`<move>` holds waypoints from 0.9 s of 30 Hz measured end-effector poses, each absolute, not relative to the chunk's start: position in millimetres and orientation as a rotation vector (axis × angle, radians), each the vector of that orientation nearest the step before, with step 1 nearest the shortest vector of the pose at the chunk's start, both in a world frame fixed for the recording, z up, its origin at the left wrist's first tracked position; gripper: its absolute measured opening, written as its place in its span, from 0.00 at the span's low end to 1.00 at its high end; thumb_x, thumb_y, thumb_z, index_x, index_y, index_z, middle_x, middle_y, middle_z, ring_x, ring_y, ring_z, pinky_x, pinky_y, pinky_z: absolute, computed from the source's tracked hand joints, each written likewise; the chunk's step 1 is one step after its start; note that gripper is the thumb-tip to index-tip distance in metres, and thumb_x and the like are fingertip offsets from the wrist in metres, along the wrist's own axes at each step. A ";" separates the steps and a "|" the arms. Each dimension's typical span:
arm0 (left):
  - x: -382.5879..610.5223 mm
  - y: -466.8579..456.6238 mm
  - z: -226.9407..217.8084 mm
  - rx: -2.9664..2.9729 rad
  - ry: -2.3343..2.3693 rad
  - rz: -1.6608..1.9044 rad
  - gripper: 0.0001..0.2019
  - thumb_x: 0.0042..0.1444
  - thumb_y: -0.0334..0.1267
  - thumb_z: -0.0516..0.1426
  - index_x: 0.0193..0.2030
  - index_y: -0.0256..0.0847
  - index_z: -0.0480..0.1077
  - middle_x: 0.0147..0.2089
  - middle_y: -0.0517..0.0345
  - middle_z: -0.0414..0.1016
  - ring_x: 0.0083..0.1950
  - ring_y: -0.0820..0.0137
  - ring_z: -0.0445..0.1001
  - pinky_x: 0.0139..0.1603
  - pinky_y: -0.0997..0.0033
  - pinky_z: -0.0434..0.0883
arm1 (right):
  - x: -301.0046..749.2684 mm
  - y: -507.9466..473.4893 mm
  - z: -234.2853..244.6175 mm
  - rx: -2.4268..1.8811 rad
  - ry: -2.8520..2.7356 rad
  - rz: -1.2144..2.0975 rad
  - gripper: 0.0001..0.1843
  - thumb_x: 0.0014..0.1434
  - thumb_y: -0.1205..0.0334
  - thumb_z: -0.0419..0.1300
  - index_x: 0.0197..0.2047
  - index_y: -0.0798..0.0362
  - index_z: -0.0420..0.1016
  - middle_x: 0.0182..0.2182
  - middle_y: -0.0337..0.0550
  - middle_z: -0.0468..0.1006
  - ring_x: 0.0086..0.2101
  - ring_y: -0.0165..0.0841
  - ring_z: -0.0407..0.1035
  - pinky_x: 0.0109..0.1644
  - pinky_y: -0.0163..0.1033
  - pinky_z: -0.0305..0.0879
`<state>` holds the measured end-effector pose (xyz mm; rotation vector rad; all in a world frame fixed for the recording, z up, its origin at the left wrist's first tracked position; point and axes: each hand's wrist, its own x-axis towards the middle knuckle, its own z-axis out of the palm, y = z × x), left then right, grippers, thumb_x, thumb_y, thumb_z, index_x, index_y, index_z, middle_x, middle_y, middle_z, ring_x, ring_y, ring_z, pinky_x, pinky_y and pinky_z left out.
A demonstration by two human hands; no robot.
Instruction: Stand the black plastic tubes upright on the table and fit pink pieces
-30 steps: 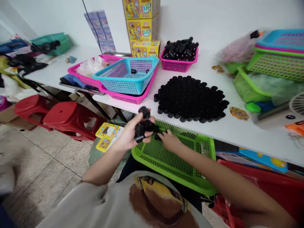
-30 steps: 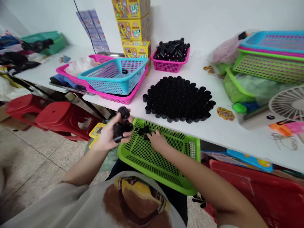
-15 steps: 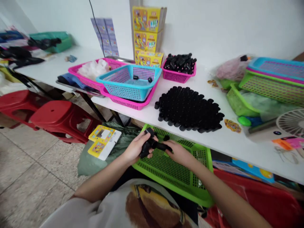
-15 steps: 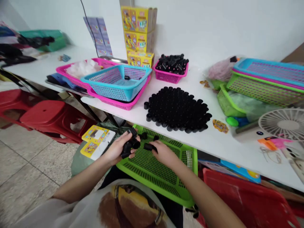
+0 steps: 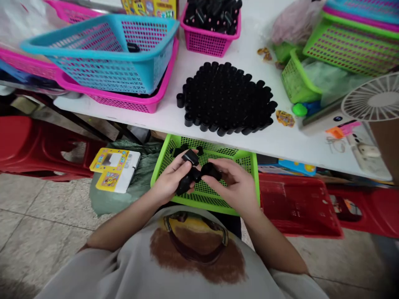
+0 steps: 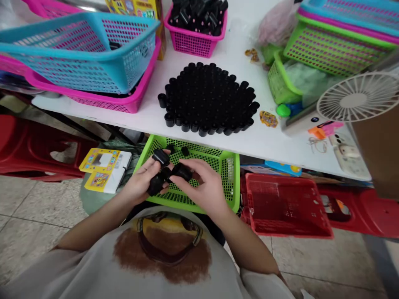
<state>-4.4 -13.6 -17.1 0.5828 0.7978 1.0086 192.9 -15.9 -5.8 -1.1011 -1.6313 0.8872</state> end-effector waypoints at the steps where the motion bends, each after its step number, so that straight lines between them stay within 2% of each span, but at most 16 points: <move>1: -2.6 -14.0 -17.1 0.602 0.797 1.004 0.30 0.51 0.57 0.74 0.58 0.52 0.77 0.40 0.57 0.78 0.24 0.72 0.72 0.21 0.72 0.70 | 191.9 -17.4 -4.3 -1.107 -1.630 0.885 0.15 0.62 0.55 0.73 0.52 0.44 0.84 0.46 0.44 0.86 0.43 0.36 0.82 0.44 0.42 0.84; 6: 1.9 -14.9 -18.5 0.716 0.816 0.979 0.23 0.54 0.53 0.73 0.55 0.52 0.81 0.35 0.58 0.75 0.22 0.71 0.73 0.20 0.72 0.69 | 196.5 -16.8 -2.4 -1.165 -1.690 0.823 0.15 0.62 0.54 0.73 0.52 0.43 0.86 0.47 0.44 0.86 0.43 0.37 0.82 0.43 0.44 0.84; 10: 2.4 -16.9 -22.6 0.757 0.816 1.003 0.26 0.54 0.55 0.73 0.57 0.50 0.80 0.35 0.57 0.76 0.23 0.71 0.73 0.20 0.74 0.69 | 201.2 -17.5 -2.0 -1.161 -1.733 0.776 0.16 0.62 0.55 0.73 0.53 0.43 0.86 0.47 0.44 0.86 0.44 0.38 0.81 0.45 0.45 0.84; 13: 2.9 -17.7 -28.4 0.823 0.800 0.989 0.27 0.57 0.57 0.71 0.60 0.49 0.76 0.37 0.58 0.76 0.25 0.73 0.72 0.21 0.75 0.70 | 203.9 -18.4 -0.5 -1.184 -1.761 0.769 0.15 0.63 0.54 0.72 0.53 0.43 0.86 0.48 0.45 0.86 0.44 0.38 0.81 0.46 0.46 0.84; 15: 3.7 -17.3 -34.1 0.932 0.779 1.001 0.26 0.62 0.56 0.68 0.62 0.47 0.74 0.40 0.57 0.78 0.29 0.72 0.74 0.27 0.75 0.73 | 205.3 -18.2 0.4 -1.186 -1.789 0.789 0.17 0.63 0.55 0.71 0.55 0.44 0.85 0.49 0.46 0.85 0.46 0.39 0.81 0.48 0.47 0.84; 19: 4.3 -15.5 -44.8 1.241 0.791 1.079 0.24 0.68 0.55 0.63 0.63 0.43 0.71 0.48 0.52 0.81 0.45 0.66 0.79 0.46 0.70 0.78 | 204.7 -17.3 -2.3 -1.130 -1.815 0.856 0.19 0.67 0.57 0.68 0.60 0.41 0.81 0.54 0.46 0.84 0.51 0.39 0.80 0.55 0.49 0.82; 23: 0.4 -15.7 -42.5 1.410 0.869 1.042 0.26 0.72 0.53 0.59 0.70 0.42 0.70 0.51 0.50 0.82 0.51 0.62 0.80 0.53 0.67 0.78 | 200.6 -18.5 -12.1 -1.085 -1.699 1.001 0.17 0.68 0.53 0.67 0.59 0.42 0.81 0.54 0.46 0.85 0.53 0.39 0.81 0.55 0.47 0.83; 25: -2.2 -17.0 -36.9 1.495 0.901 0.971 0.27 0.72 0.51 0.59 0.73 0.44 0.68 0.50 0.51 0.83 0.49 0.62 0.80 0.52 0.67 0.78 | 199.1 -19.6 -16.0 -1.058 -1.612 1.089 0.17 0.68 0.51 0.68 0.57 0.43 0.81 0.52 0.45 0.87 0.51 0.38 0.83 0.54 0.46 0.83; 27: -3.9 -19.1 -32.2 1.560 0.933 0.905 0.29 0.72 0.48 0.60 0.76 0.46 0.65 0.44 0.56 0.83 0.40 0.67 0.79 0.44 0.69 0.77 | 198.7 -20.2 -17.1 -1.056 -1.549 1.130 0.16 0.65 0.50 0.70 0.55 0.43 0.82 0.48 0.43 0.88 0.46 0.36 0.84 0.50 0.43 0.83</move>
